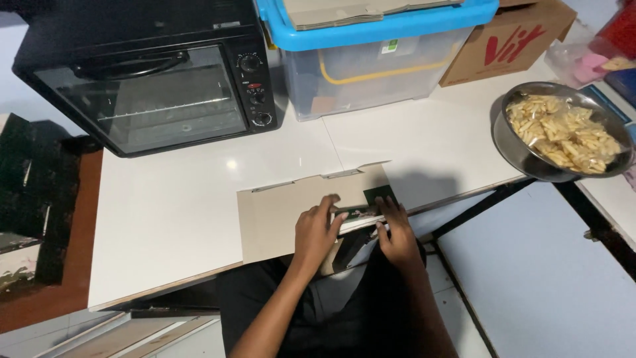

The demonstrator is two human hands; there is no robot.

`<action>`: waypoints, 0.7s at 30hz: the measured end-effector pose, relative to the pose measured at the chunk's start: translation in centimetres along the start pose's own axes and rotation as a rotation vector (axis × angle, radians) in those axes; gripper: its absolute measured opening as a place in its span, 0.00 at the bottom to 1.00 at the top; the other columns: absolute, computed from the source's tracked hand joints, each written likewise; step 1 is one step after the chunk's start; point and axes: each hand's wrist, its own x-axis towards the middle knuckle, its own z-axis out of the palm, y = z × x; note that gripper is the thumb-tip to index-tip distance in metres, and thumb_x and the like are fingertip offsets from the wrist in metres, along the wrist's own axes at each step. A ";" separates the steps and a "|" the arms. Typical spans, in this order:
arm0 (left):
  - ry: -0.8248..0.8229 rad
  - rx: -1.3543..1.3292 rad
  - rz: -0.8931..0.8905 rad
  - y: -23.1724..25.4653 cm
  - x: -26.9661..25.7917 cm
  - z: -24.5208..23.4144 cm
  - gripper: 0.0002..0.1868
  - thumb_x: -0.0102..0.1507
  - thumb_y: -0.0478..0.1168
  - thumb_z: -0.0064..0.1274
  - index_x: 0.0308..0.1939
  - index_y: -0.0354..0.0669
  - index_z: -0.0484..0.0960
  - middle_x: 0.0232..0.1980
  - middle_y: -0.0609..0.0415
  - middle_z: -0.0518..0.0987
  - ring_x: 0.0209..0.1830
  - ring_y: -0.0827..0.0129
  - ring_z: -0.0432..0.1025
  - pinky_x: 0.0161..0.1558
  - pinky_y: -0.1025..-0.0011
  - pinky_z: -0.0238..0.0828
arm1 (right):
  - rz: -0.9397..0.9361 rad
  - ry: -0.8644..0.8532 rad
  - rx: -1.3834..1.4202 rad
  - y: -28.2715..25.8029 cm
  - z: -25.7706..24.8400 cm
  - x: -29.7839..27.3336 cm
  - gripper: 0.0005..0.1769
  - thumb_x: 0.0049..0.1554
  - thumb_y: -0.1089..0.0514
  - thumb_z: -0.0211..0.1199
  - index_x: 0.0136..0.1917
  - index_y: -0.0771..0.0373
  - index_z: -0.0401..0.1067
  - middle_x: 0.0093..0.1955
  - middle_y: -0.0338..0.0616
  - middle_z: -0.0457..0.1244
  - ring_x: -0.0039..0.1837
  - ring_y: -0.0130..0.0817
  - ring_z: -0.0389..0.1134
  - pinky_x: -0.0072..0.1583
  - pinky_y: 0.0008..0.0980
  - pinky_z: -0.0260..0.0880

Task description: Assembling a cardboard box by folding and tucking flaps from a flat template.

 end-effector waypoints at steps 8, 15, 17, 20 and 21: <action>0.068 0.057 0.035 -1.8 2.2 1.6 0.34 0.64 0.35 0.55 0.74 0.51 0.64 0.58 0.39 0.77 0.62 0.40 0.68 0.62 0.48 0.61 | -0.053 -0.072 -0.082 0.4 1.0 -1.0 0.44 0.57 0.44 0.66 0.81 0.57 0.55 0.80 0.52 0.52 0.80 0.56 0.50 0.78 0.61 0.44; 0.209 0.258 0.188 -3.4 1.9 3.7 0.33 0.63 0.35 0.58 0.72 0.53 0.67 0.67 0.40 0.61 0.69 0.39 0.52 0.68 0.46 0.49 | -0.145 -0.094 -0.338 -0.6 1.4 -1.0 0.35 0.57 0.31 0.59 0.77 0.31 0.63 0.79 0.52 0.51 0.81 0.62 0.46 0.74 0.69 0.43; 0.260 0.306 0.225 -2.9 2.7 3.2 0.35 0.61 0.35 0.61 0.72 0.56 0.67 0.68 0.42 0.58 0.70 0.41 0.47 0.69 0.44 0.44 | -0.128 -0.105 -0.328 -0.1 1.7 -0.8 0.34 0.57 0.32 0.59 0.76 0.29 0.63 0.79 0.52 0.50 0.81 0.62 0.45 0.74 0.70 0.44; 0.103 0.241 0.307 -2.1 4.3 2.0 0.37 0.60 0.36 0.62 0.73 0.51 0.67 0.74 0.35 0.60 0.80 0.40 0.44 0.72 0.35 0.30 | -0.095 -0.111 -0.304 0.4 2.3 -1.1 0.31 0.59 0.33 0.57 0.75 0.29 0.65 0.79 0.51 0.51 0.81 0.61 0.45 0.74 0.70 0.42; -0.053 0.328 0.255 -3.1 5.1 2.7 0.33 0.59 0.40 0.63 0.68 0.54 0.72 0.70 0.40 0.66 0.76 0.47 0.54 0.74 0.37 0.32 | -0.069 -0.103 -0.265 0.7 2.6 -1.2 0.28 0.60 0.35 0.57 0.74 0.29 0.67 0.79 0.50 0.51 0.82 0.60 0.44 0.75 0.70 0.41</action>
